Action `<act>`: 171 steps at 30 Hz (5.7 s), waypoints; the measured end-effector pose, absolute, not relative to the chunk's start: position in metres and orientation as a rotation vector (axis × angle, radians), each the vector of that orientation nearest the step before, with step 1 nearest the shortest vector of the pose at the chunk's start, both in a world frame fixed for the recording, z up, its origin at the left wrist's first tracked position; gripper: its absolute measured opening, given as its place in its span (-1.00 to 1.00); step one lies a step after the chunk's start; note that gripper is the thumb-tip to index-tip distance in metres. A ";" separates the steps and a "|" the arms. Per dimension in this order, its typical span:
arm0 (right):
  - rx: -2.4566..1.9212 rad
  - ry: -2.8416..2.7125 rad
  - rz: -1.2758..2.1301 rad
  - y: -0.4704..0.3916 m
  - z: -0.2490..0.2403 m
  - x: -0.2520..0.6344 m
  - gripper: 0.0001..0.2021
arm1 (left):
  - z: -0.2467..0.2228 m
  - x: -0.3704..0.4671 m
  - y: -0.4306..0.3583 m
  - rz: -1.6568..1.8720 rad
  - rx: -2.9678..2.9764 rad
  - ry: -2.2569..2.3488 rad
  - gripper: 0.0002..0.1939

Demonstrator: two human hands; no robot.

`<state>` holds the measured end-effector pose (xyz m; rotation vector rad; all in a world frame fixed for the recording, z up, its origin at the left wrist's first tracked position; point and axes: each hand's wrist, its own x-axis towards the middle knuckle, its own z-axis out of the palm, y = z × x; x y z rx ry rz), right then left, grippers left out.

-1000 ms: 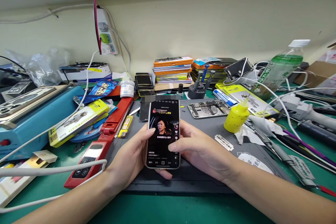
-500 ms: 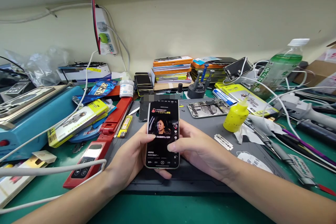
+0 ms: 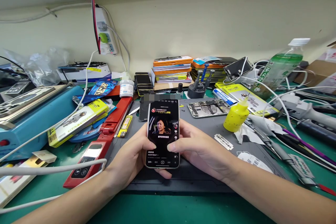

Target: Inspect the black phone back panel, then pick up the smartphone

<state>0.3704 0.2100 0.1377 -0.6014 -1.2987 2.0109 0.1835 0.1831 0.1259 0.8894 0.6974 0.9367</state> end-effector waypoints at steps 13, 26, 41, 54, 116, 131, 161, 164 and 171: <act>-0.603 -1.309 2.010 0.212 0.136 0.370 -0.53 | 0.123 0.183 0.183 0.949 0.882 0.648 -0.53; -0.584 -1.319 2.008 0.212 0.136 0.371 -0.55 | 0.124 0.183 0.185 0.936 0.897 0.692 -0.49; -0.575 -1.305 2.024 0.212 0.137 0.371 -0.61 | 0.125 0.183 0.183 0.926 0.923 0.682 -0.49; -0.607 -1.290 2.021 0.211 0.139 0.370 -0.63 | 0.125 0.184 0.182 0.914 0.962 0.681 -0.46; -0.588 -1.314 2.043 0.211 0.139 0.371 -0.62 | 0.120 0.184 0.184 0.928 0.896 0.601 -0.53; -0.605 -1.306 2.004 0.210 0.139 0.369 -0.61 | 0.124 0.183 0.182 0.931 0.897 0.611 -0.55; -0.648 -1.289 2.013 0.210 0.141 0.372 -0.56 | 0.120 0.184 0.183 0.935 0.841 0.606 -0.39; -0.641 -1.305 2.010 0.210 0.140 0.371 -0.57 | 0.121 0.183 0.182 0.930 0.843 0.618 -0.37; -0.647 -1.264 2.026 0.210 0.140 0.370 -0.60 | 0.123 0.183 0.181 0.929 0.871 0.634 -0.47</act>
